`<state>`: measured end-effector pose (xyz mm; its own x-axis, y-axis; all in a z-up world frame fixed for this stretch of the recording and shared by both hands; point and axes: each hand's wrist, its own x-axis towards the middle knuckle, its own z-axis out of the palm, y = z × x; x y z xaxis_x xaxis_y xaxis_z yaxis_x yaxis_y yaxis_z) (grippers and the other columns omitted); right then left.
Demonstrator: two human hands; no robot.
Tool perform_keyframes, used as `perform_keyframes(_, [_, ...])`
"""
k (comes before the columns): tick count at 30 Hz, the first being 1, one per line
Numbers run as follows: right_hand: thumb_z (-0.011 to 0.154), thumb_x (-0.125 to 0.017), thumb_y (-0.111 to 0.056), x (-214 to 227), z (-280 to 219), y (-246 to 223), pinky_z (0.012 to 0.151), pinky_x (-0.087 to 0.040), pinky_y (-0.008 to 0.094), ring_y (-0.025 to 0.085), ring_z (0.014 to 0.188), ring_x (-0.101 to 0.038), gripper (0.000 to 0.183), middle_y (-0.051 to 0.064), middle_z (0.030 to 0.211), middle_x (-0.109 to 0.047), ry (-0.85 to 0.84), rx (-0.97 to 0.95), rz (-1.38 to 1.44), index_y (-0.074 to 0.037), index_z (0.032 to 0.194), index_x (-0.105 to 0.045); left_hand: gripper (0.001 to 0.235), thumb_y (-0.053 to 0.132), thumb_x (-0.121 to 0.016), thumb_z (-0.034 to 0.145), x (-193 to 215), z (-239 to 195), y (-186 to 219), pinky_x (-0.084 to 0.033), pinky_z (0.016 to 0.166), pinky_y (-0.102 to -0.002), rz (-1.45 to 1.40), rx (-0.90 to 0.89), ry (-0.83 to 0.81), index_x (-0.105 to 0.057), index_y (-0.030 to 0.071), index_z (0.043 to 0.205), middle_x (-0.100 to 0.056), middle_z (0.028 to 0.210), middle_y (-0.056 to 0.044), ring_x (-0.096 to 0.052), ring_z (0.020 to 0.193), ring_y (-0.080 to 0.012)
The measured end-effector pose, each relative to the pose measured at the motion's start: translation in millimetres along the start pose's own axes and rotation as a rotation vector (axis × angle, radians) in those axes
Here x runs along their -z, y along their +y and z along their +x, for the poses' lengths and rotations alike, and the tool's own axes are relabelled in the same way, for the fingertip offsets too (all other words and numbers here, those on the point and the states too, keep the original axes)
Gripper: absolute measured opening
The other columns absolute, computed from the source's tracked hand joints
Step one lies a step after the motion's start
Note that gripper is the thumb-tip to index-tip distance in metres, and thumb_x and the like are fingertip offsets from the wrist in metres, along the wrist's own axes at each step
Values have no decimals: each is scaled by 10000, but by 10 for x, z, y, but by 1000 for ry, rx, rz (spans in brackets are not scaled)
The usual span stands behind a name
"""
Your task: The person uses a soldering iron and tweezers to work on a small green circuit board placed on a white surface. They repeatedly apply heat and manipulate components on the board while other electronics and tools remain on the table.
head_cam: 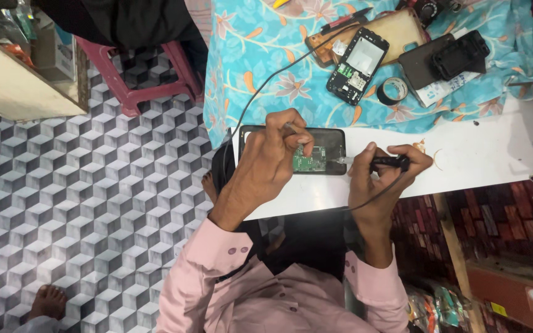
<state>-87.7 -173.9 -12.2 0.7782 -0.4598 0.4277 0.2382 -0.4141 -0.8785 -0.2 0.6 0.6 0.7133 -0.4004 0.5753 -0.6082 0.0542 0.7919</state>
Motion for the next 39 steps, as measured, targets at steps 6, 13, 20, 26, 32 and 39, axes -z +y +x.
perform_keyframes(6, [1140,-556,-77,-32,133,-86,599,-453,254,132,590,-586,323,64,691,-571,57,-104,-15,-103,1232,-247,234,-35,-454,1102,-7,-14,-10,-560,627,-334,-34,-18,11,-277,48,1230,-645,867,-134,-734,723,-250])
perform_keyframes(13, [1123,-620,-55,-15,143,-67,544,-410,255,128,570,-535,369,67,723,-533,18,-180,80,-111,1229,-272,227,-30,-429,1098,-15,-23,-38,-579,679,-342,-23,-23,7,-274,49,1244,-650,875,-127,-738,749,-258])
perform_keyframes(20, [1116,-649,-58,20,194,35,560,-441,249,130,596,-552,410,66,779,-553,-7,-171,182,-122,1239,-264,192,21,-437,1126,-9,-26,-59,-551,612,-329,8,18,-4,-280,47,1234,-686,823,-107,-717,673,-246])
perform_keyframes(26, [1149,-602,-95,57,211,84,566,-441,244,123,598,-548,351,64,746,-539,-29,-204,185,-125,1254,-269,209,7,-442,1118,-11,-30,-68,-546,604,-327,12,1,1,-276,47,1239,-685,827,-108,-713,666,-237])
perform_keyframes(32, [1151,-616,-80,39,198,107,585,-446,249,127,630,-565,357,67,788,-543,-56,-180,166,-114,1267,-280,225,-27,-428,1106,-3,-25,-55,-558,622,-326,9,-15,1,-272,49,1250,-674,834,-111,-731,704,-241])
perform_keyframes(39, [1170,-576,-60,79,185,141,584,-431,241,109,578,-558,326,62,733,-535,-75,-163,153,-111,1283,-275,287,-91,-429,1080,-12,-22,-64,-588,675,-333,28,-46,5,-262,51,1267,-658,851,-114,-735,726,-240])
